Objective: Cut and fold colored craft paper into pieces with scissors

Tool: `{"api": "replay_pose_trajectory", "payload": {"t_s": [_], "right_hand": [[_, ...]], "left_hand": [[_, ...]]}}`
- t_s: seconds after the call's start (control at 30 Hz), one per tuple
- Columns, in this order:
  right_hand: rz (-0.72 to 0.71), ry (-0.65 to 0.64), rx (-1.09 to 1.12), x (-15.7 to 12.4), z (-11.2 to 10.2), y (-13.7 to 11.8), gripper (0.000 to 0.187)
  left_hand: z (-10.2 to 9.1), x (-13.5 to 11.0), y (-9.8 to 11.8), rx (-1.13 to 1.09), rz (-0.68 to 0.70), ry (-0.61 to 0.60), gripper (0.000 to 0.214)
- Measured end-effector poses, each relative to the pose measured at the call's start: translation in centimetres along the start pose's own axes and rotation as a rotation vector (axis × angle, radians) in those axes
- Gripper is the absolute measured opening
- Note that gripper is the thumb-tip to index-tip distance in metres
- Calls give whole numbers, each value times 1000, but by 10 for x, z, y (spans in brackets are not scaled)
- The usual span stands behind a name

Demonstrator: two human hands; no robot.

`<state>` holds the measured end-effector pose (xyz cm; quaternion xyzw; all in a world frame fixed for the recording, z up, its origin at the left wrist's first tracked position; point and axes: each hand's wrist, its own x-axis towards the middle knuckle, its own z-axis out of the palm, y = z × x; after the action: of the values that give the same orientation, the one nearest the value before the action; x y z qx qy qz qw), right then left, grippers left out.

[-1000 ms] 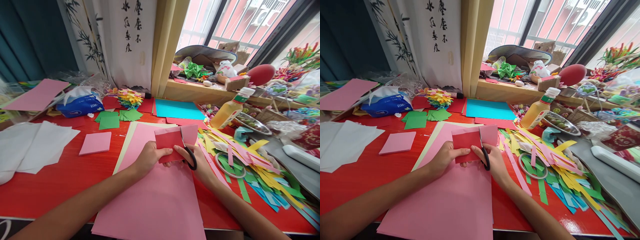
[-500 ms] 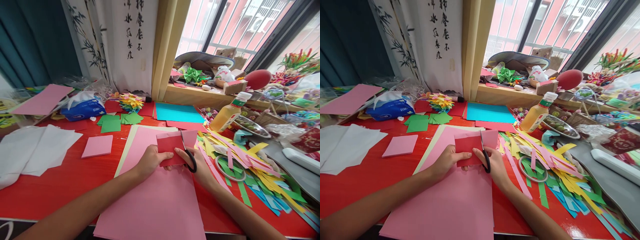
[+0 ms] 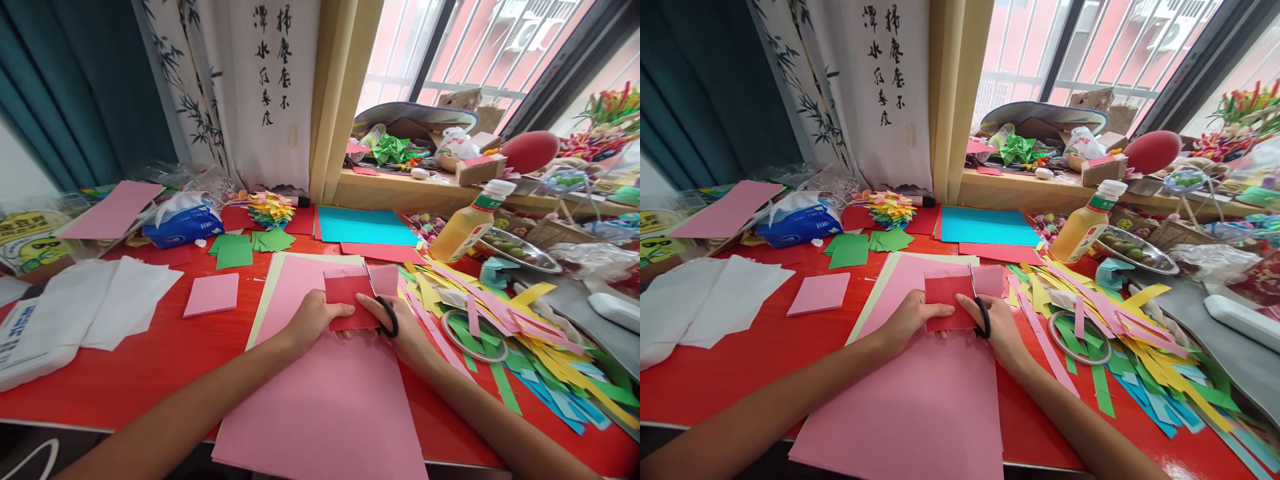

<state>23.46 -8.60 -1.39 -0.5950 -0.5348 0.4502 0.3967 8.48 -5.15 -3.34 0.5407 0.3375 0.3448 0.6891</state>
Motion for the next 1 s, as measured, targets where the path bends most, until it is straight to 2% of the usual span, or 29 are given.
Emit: {"api": "replay_pose_trajectory", "payload": {"t_s": [0.13,0.23,0.37,0.5,0.57,0.63,0.73,0.77,0.83,0.9,0.97,1.0], "right_hand": [[25,-23,-22,5,1,8,38],[-46,-17,52,8,-4,8,40],[-168,-74,111,13,-12,7,24],[-144,-119,44,15,-14,10,20],[-133,-101,35,15,-13,12,21],[-133,-84,52,15,-12,14,21],[-181,-21,156,15,-11,17,20],[-211,25,197,15,-11,18,21],[-261,116,261,14,-9,18,23],[-289,161,266,12,-8,18,24],[-284,123,256,11,-6,18,24],[-273,94,249,11,-5,18,24]], "left_hand": [[-5,4,2,-6,-11,-14,22],[-12,7,6,5,-70,-72,16],[-21,6,14,98,-230,-185,12],[-25,4,22,242,-325,-236,11],[-27,5,24,281,-294,-194,9],[-29,8,24,245,-174,-70,10],[-29,13,20,24,60,165,16],[-27,13,18,-61,106,201,19],[-21,11,15,-164,120,166,23],[-14,8,12,-153,66,23,25],[-9,5,10,-87,21,-73,25],[-7,3,9,-51,8,-83,24]]}}
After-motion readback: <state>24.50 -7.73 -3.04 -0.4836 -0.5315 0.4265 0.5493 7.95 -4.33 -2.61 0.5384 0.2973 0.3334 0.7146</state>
